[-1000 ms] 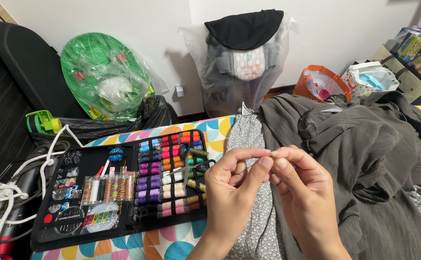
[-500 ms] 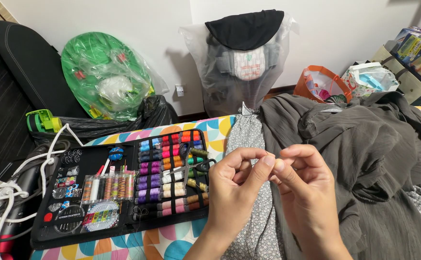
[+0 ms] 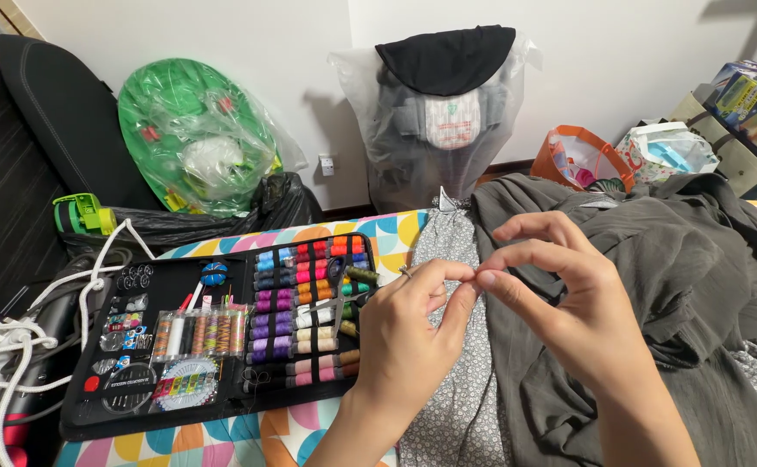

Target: The person opens a sewing kit on the bed, picks thread and a needle, and threads the needle by hand. They then pick up a patterned garment, gather and turn its fabric while holding the threaded needle, preparing to mend it.

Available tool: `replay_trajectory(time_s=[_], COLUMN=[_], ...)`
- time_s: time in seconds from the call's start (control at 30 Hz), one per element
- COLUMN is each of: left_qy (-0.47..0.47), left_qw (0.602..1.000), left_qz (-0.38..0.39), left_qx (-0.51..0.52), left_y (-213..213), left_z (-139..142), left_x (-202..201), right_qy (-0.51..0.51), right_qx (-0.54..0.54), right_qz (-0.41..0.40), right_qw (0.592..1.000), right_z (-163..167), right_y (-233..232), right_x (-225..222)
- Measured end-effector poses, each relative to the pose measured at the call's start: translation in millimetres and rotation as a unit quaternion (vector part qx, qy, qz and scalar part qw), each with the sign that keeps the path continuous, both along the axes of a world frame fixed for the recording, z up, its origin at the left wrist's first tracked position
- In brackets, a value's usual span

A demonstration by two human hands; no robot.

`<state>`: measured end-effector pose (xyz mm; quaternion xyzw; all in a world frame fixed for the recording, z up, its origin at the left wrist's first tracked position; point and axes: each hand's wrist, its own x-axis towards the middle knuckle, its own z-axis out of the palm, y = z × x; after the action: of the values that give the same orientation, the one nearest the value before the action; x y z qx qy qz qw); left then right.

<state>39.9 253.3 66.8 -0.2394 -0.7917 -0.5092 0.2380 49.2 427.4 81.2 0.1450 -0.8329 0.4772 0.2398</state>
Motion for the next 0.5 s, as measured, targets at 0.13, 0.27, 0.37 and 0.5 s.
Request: replay_trajectory(time_s=[0.13, 0.27, 0.37, 0.5], left_qy=[-0.071, -0.157, -0.172, -0.214], left_qw=[0.997, 0.986, 0.982, 0.964], left_qz=[-0.018, -0.052, -0.078, -0.135], left_qx=[0.002, 0.023, 0.030, 0.079], left_y=[-1.9, -5.3, -6.8, -8.3], left_z=[3.3, 5.5, 4.2, -1.3], left_x=[-1.7, -4.9, -7.5, -12.8], right_qy=[0.000, -0.041, -0.134, -0.188], right_qx=[0.012, -0.044, -0.162, -0.213], right_qz=[0.043, 0.120, 0.183, 0.227], right_qw=[0.999, 0.991, 0.960, 0.932], right_z=[2.3, -3.0, -6.3, -5.9], right_y=[-5.4, -2.3, 4.1, 10.5], right_x=[-1.2, -10.8, -22.0, -35.7])
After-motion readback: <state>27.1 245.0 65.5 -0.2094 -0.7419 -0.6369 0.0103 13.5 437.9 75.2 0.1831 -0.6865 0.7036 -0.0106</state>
